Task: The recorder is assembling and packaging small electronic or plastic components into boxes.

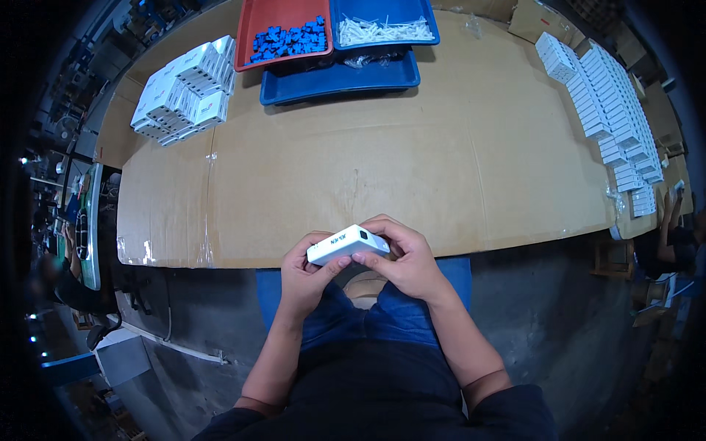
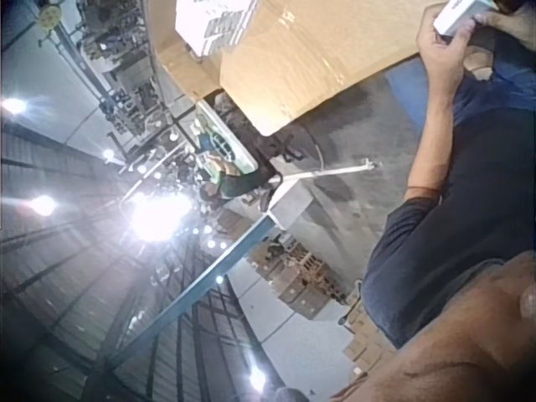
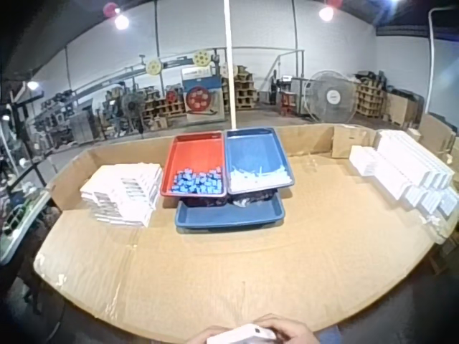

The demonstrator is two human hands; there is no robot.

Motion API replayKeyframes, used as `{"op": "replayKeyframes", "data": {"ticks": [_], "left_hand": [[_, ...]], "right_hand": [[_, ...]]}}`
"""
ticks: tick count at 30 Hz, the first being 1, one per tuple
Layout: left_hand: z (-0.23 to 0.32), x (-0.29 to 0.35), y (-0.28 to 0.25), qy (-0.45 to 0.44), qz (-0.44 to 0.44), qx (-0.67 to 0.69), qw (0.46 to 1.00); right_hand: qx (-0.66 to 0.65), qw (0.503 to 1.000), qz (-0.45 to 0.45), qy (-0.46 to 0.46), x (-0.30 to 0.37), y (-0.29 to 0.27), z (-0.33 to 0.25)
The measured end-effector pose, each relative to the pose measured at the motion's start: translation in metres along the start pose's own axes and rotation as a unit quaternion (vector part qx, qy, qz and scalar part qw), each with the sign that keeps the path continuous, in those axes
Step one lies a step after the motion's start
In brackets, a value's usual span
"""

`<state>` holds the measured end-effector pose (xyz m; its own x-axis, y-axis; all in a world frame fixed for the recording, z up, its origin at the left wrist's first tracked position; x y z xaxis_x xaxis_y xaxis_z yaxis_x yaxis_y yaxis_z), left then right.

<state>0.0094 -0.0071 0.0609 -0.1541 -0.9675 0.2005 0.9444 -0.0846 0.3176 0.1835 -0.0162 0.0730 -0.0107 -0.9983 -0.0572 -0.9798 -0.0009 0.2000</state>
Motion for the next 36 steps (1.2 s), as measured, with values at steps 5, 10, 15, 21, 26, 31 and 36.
{"op": "replayKeyframes", "data": {"ticks": [5, 10, 15, 21, 26, 31, 36], "left_hand": [[-0.011, 0.0, -0.006, -0.034, -0.023, -0.029, 0.999], [-0.016, -0.004, 0.009, -0.057, -0.021, -0.025, 0.998], [-0.011, 0.002, 0.013, -0.037, 0.04, 0.036, 0.998], [-0.009, 0.007, 0.014, -0.024, 0.016, 0.001, 1.0], [-0.006, 0.009, 0.018, -0.013, 0.014, -0.014, 1.0], [-0.012, 0.01, 0.018, 0.008, -0.002, 0.104, 0.995], [-0.045, 0.021, 0.028, -0.287, -0.159, 0.198, 0.924]], "right_hand": [[-0.011, 0.999, -0.004, 0.042, 0.006, -0.003, 0.01], [-0.096, 0.986, 0.042, 0.132, 0.006, -0.007, 0.025], [-0.146, 0.979, 0.104, 0.096, 0.007, -0.011, 0.021], [-0.145, 0.979, 0.077, 0.118, 0.011, -0.019, 0.02], [-0.144, 0.979, 0.083, 0.118, 0.012, -0.021, 0.018], [-0.172, 0.975, 0.076, 0.115, 0.018, -0.027, 0.019], [-0.138, 0.988, 0.012, 0.075, 0.019, -0.025, 0.016]]}}
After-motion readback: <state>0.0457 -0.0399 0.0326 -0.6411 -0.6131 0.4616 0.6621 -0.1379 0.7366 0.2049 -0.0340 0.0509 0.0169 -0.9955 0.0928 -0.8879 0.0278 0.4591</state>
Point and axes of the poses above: each hand's wrist, its own x-axis away from the middle knuckle, its own y-axis out of the palm, z = x × y, the point moved 7 cm from there along -x, towards the middle knuckle, and after that the axes turned 8 degrees about z, right-handed, at the moved point
